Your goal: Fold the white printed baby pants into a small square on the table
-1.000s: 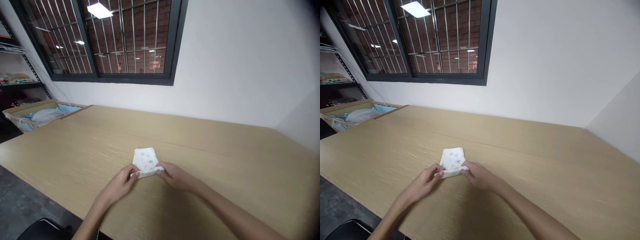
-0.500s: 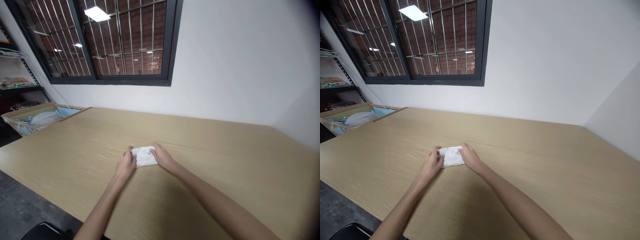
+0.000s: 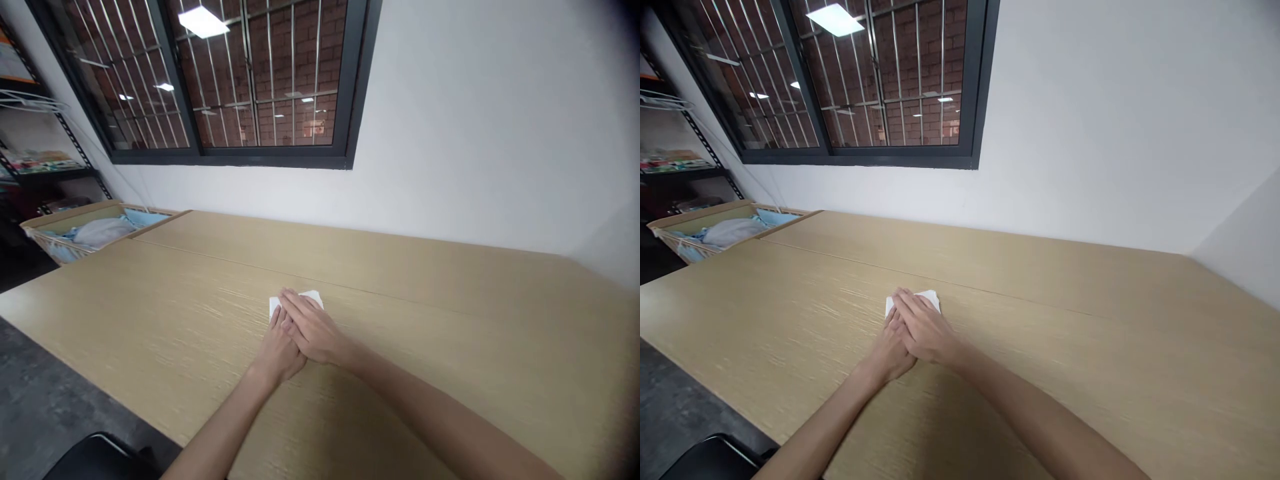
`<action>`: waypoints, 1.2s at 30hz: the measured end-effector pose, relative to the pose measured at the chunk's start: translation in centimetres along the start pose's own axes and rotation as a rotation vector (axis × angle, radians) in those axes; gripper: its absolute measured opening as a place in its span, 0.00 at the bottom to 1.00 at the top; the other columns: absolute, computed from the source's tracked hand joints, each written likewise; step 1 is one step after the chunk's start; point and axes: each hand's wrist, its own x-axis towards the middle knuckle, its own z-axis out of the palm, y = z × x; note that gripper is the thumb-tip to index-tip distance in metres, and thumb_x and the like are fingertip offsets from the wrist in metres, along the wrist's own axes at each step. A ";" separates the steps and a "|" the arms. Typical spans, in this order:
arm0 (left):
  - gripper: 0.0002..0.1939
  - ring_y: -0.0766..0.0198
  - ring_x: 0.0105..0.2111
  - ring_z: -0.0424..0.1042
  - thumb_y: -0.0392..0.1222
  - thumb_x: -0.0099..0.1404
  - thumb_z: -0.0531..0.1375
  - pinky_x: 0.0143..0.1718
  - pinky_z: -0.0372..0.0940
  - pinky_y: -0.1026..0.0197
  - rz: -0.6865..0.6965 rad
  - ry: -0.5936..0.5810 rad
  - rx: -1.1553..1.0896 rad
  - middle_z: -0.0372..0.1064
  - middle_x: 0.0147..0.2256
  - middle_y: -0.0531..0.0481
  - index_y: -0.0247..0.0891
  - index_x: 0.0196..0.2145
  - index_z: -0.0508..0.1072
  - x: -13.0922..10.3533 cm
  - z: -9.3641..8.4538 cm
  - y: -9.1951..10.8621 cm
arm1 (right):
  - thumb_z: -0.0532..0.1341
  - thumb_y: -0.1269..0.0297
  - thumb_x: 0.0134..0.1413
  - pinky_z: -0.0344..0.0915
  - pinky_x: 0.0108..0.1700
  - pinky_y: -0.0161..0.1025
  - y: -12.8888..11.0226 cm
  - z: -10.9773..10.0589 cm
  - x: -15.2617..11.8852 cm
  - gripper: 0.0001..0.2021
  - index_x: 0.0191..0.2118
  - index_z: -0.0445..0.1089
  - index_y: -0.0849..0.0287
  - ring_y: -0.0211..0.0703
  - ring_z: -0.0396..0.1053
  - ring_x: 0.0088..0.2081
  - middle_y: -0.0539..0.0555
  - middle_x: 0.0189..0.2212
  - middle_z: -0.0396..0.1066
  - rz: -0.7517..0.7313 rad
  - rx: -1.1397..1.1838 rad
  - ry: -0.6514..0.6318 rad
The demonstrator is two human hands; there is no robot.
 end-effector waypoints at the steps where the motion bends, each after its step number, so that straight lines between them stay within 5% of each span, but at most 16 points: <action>1: 0.37 0.43 0.71 0.44 0.41 0.67 0.54 0.69 0.45 0.38 0.000 -0.013 0.039 0.49 0.70 0.33 0.31 0.71 0.49 -0.2 0.6 0.0 | 0.44 0.60 0.74 0.48 0.72 0.52 -0.2 0.3 0.0 0.27 0.72 0.50 0.64 0.50 0.48 0.71 0.61 0.71 0.51 -0.021 0.022 -0.036; 5: 0.39 0.40 0.71 0.43 0.48 0.69 0.54 0.70 0.44 0.38 -0.031 -0.066 0.093 0.43 0.71 0.32 0.32 0.72 0.46 -0.7 1.5 -0.2 | 0.48 0.58 0.73 0.45 0.73 0.53 0.0 1.7 -0.4 0.28 0.72 0.51 0.62 0.54 0.45 0.72 0.59 0.72 0.48 0.013 0.056 -0.089; 9: 0.40 0.41 0.71 0.40 0.44 0.66 0.55 0.70 0.45 0.39 -0.110 -0.127 0.055 0.41 0.71 0.33 0.31 0.71 0.47 -0.6 0.8 0.4 | 0.45 0.56 0.73 0.46 0.72 0.55 1.1 2.3 -1.1 0.28 0.73 0.49 0.61 0.54 0.45 0.72 0.59 0.72 0.47 0.080 -0.008 -0.111; 12: 0.42 0.43 0.72 0.37 0.44 0.65 0.54 0.70 0.45 0.41 -0.215 -0.121 0.050 0.39 0.71 0.28 0.22 0.70 0.45 -0.4 0.2 0.9 | 0.43 0.54 0.74 0.47 0.72 0.58 2.2 2.4 -2.0 0.30 0.73 0.48 0.65 0.54 0.44 0.72 0.62 0.72 0.48 0.102 -0.072 -0.093; 19: 0.50 0.37 0.71 0.42 0.66 0.69 0.49 0.68 0.46 0.36 -0.297 -0.055 0.049 0.40 0.69 0.20 0.16 0.69 0.46 -1.6 0.5 -0.6 | 0.41 0.53 0.74 0.49 0.71 0.58 3.9 2.3 -3.0 0.31 0.72 0.50 0.69 0.55 0.46 0.72 0.65 0.71 0.50 0.182 -0.094 -0.076; 23: 0.50 0.34 0.70 0.44 0.66 0.71 0.46 0.67 0.48 0.35 -0.345 -0.033 0.075 0.44 0.68 0.16 0.11 0.67 0.47 -2.1 -0.1 -1.6 | 0.40 0.52 0.74 0.49 0.70 0.57 4.4 2.1 -3.2 0.32 0.72 0.47 0.71 0.56 0.46 0.72 0.68 0.71 0.48 0.235 -0.101 -0.095; 27: 0.43 0.34 0.69 0.48 0.61 0.72 0.50 0.67 0.50 0.36 -0.274 0.059 0.059 0.49 0.67 0.22 0.18 0.66 0.51 -1.7 -1.9 -2.1 | 0.44 0.49 0.73 0.48 0.69 0.60 4.5 1.4 -3.4 0.34 0.71 0.48 0.73 0.61 0.42 0.72 0.72 0.71 0.44 0.258 -0.137 -0.046; 31: 0.32 0.43 0.63 0.63 0.56 0.71 0.53 0.63 0.60 0.42 -0.172 0.066 -0.091 0.63 0.61 0.30 0.29 0.63 0.58 -1.2 -2.8 -2.7 | 0.50 0.47 0.70 0.52 0.67 0.61 4.2 0.3 -3.3 0.33 0.71 0.52 0.64 0.62 0.48 0.70 0.68 0.70 0.51 0.121 -0.086 -0.054; 36: 0.36 0.41 0.62 0.63 0.55 0.66 0.60 0.60 0.62 0.40 -0.199 0.007 -0.141 0.62 0.62 0.29 0.32 0.64 0.55 -1.4 -2.1 -3.4 | 0.60 0.53 0.62 0.56 0.63 0.61 4.6 -0.4 -3.0 0.36 0.70 0.53 0.63 0.64 0.56 0.66 0.67 0.68 0.57 0.127 0.013 -0.124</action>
